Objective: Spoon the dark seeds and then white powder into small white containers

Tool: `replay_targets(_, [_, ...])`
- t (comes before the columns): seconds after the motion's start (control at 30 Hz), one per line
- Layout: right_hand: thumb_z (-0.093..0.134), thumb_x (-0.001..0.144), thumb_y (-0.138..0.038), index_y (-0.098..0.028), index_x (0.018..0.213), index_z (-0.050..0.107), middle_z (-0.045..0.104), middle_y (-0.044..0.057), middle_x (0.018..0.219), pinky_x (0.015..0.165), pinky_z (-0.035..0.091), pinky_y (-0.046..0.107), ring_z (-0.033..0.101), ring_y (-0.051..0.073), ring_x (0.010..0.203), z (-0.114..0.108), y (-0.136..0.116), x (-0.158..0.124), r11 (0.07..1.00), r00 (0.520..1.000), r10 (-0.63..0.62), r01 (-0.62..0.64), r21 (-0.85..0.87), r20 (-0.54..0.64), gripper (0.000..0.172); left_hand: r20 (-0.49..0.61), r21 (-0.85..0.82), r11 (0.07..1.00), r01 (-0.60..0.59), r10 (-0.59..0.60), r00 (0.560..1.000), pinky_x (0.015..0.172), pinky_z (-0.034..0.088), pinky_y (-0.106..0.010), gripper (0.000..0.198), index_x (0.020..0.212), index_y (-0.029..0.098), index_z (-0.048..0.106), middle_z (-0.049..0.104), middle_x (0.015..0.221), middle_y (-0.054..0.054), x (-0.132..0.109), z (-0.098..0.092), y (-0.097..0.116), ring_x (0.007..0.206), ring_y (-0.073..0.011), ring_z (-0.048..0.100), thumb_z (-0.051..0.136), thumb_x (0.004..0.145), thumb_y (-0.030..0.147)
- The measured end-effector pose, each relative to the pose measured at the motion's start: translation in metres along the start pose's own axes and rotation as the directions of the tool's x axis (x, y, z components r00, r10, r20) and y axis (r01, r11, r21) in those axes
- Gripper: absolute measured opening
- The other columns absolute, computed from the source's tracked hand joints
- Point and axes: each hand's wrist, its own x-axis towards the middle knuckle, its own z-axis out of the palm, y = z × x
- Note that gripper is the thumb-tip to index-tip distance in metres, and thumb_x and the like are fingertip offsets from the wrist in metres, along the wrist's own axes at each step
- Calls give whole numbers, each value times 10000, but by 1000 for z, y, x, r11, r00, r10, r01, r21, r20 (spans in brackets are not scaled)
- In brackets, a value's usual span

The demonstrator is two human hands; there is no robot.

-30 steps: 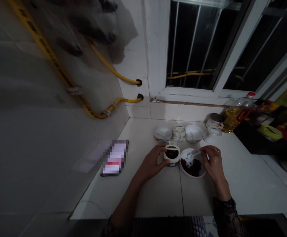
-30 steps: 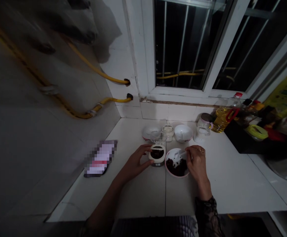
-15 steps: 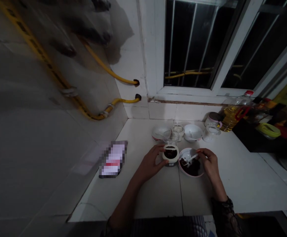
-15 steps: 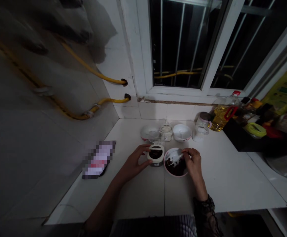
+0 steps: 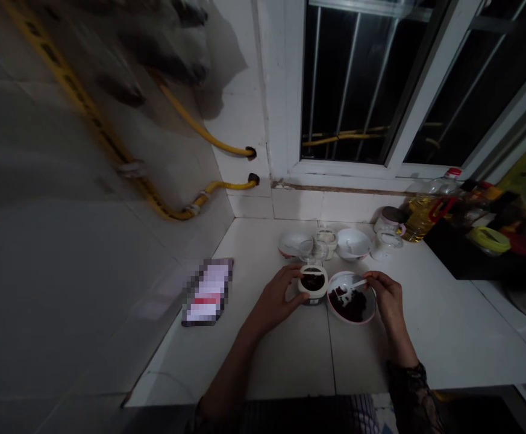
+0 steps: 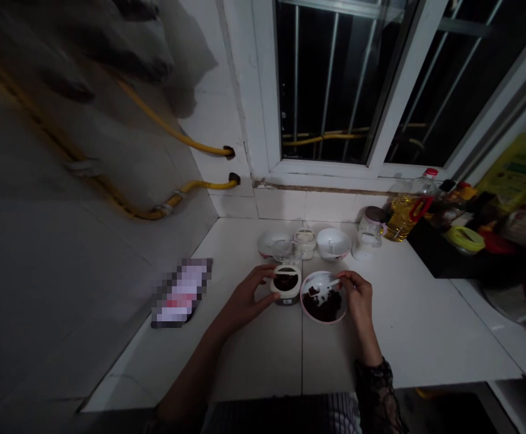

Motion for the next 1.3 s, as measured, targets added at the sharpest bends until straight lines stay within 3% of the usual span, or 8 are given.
replay_targets(0.2, [679,657,-431,-190,707,703,613,-8,547,674,439,323,575,196,614,8,-4,4,998,998,-57,58,21,-28,248,-2,18,1000,2,-2,1000,1019,499,-453,272,1113,239,548,577,1320,-107,1,0,1,1236,-257,579,676,878,293])
replay_targets(0.33, [620,815,-417,-198,791,708,658,11,638,754,467,361,620,214,699,23,-12,-2,951,950,-304,299,-78,-70,238,-4,16,1000,7,-7,1000,1025,490,-449,277,1124,241,550,573,1330,-105,0,1,1,1243,-258,574,672,881,291])
replay_targets(0.4, [584,885,-331,-214,826,708,700,33,741,819,477,383,651,231,825,30,-16,-7,836,848,-530,521,-173,-9,180,-4,10,1000,8,-7,1000,1024,488,-444,276,1124,240,550,575,1329,-106,0,1,1,1241,-258,575,673,881,287])
replay_targets(0.53, [522,899,-113,-252,965,706,732,29,849,943,459,428,657,221,957,37,-20,-15,457,515,-820,852,-254,252,240,-1,1,1000,-2,2,1000,1030,480,-444,288,1127,236,558,578,1325,-109,0,0,1,1248,-264,572,684,874,290])
replay_targets(0.6, [505,888,-71,-259,1022,693,730,23,848,970,452,457,663,221,947,36,-21,-17,376,446,-849,887,-270,284,298,-3,1,1000,-8,8,1000,1027,483,-442,291,1133,237,559,577,1327,-111,0,0,1,1249,-265,573,682,877,299])
replay_targets(0.8, [489,878,-53,-242,1006,670,728,31,826,888,491,444,657,234,931,37,-23,-19,345,423,-842,900,-268,336,291,-8,11,1000,-22,22,1000,1045,477,-438,275,1120,237,552,580,1317,-109,0,0,1,1250,-254,568,677,878,274])
replay_targets(1.1, [464,857,-39,-245,1047,658,734,18,843,961,445,449,648,222,940,39,-22,-22,243,377,-842,904,-351,386,340,6,5,1000,-10,10,1000,1048,472,-452,285,1128,241,556,579,1323,-106,1,-1,3,1252,-257,566,680,873,266])
replay_targets(1.3, [525,893,-76,-245,1007,672,723,28,854,908,472,438,647,224,893,14,-17,-13,379,462,-868,852,-360,179,251,14,19,1000,12,-12,1000,1037,482,-446,279,1126,240,550,575,1334,-108,1,-2,4,1241,-255,576,671,877,276])
